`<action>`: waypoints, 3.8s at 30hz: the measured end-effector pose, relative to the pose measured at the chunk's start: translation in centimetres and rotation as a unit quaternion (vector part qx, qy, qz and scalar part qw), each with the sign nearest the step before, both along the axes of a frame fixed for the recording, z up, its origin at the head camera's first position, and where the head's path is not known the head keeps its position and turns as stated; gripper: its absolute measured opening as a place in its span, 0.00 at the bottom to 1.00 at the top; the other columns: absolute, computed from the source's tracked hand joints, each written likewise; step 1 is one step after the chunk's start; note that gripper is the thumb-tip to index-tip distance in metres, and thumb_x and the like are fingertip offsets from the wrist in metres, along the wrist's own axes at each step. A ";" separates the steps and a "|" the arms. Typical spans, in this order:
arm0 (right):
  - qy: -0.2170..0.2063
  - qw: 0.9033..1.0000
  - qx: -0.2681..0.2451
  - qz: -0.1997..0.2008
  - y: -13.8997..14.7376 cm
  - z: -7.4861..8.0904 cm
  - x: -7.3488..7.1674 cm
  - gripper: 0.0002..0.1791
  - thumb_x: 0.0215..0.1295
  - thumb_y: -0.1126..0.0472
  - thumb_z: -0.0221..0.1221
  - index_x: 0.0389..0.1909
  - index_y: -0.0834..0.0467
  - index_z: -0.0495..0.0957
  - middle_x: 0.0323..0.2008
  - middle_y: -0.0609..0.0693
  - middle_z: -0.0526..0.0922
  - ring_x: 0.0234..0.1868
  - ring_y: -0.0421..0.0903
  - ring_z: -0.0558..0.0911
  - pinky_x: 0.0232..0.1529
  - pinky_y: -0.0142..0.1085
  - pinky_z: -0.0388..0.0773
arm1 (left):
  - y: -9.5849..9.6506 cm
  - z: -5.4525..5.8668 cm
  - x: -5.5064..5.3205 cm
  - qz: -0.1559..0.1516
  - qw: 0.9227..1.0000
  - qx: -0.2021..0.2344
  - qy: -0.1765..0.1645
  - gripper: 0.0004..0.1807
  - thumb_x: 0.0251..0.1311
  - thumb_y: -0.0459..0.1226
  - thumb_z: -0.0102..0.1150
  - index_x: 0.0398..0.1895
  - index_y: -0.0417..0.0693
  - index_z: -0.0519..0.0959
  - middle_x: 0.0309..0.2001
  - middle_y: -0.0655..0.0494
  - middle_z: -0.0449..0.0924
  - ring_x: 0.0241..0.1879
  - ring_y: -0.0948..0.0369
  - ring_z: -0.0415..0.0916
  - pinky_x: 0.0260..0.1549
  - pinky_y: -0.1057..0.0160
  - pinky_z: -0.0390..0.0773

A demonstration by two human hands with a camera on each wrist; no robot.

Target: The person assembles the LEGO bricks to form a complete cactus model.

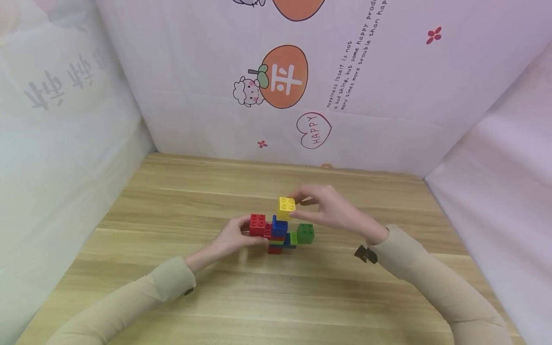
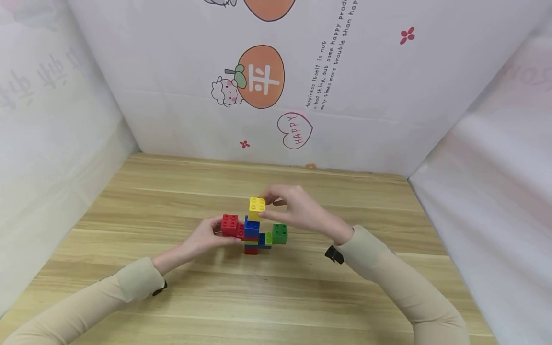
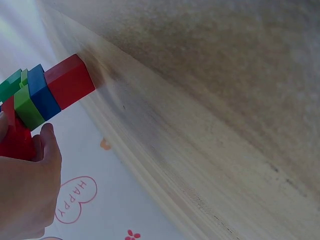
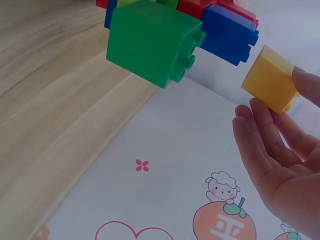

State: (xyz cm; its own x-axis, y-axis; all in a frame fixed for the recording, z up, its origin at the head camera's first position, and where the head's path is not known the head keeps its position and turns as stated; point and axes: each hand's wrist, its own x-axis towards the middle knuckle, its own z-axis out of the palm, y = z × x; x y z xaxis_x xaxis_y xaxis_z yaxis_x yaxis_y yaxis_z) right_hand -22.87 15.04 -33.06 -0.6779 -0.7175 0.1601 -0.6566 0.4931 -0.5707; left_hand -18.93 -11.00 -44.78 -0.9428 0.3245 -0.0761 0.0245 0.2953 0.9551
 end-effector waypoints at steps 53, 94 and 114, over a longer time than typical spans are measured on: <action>0.053 0.997 -0.010 0.057 -1.9 -0.2 1.3 0.15 0.57 0.65 0.69 0.46 0.60 0.82 0.44 0.51 0.88 0.47 0.45 0.87 0.50 0.34 0.86 | -0.1 -0.2 0.1 -0.005 1.000 0.004 0.016 0.29 0.52 0.39 0.73 0.59 0.43 0.77 0.55 0.45 0.84 0.54 0.52 0.82 0.59 0.53 0.80; 0.001 0.999 -0.004 0.043 -1.8 -0.6 0.9 0.15 0.58 0.64 0.68 0.46 0.60 0.81 0.45 0.52 0.88 0.47 0.47 0.87 0.49 0.36 0.86 | 0.0 0.0 0.1 0.003 1.000 0.001 0.010 0.30 0.51 0.38 0.74 0.59 0.44 0.77 0.54 0.46 0.85 0.53 0.53 0.83 0.58 0.53 0.81; 0.075 0.996 0.006 0.037 -1.7 -1.1 1.5 0.20 0.57 0.63 0.70 0.50 0.61 0.79 0.45 0.52 0.87 0.48 0.45 0.86 0.50 0.33 0.85 | 0.0 0.2 0.2 0.008 1.000 -0.001 0.001 0.29 0.51 0.39 0.74 0.58 0.44 0.77 0.54 0.46 0.84 0.52 0.54 0.83 0.57 0.54 0.81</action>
State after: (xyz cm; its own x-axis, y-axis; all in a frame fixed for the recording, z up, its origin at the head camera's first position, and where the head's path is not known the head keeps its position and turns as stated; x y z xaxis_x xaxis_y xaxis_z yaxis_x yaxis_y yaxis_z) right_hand -21.32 13.34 -34.16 -0.5921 -0.7674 0.2460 -0.7689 0.4465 -0.4577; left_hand -18.73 -10.98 -44.59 -0.9482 0.3090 -0.0745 0.0218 0.2970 0.9546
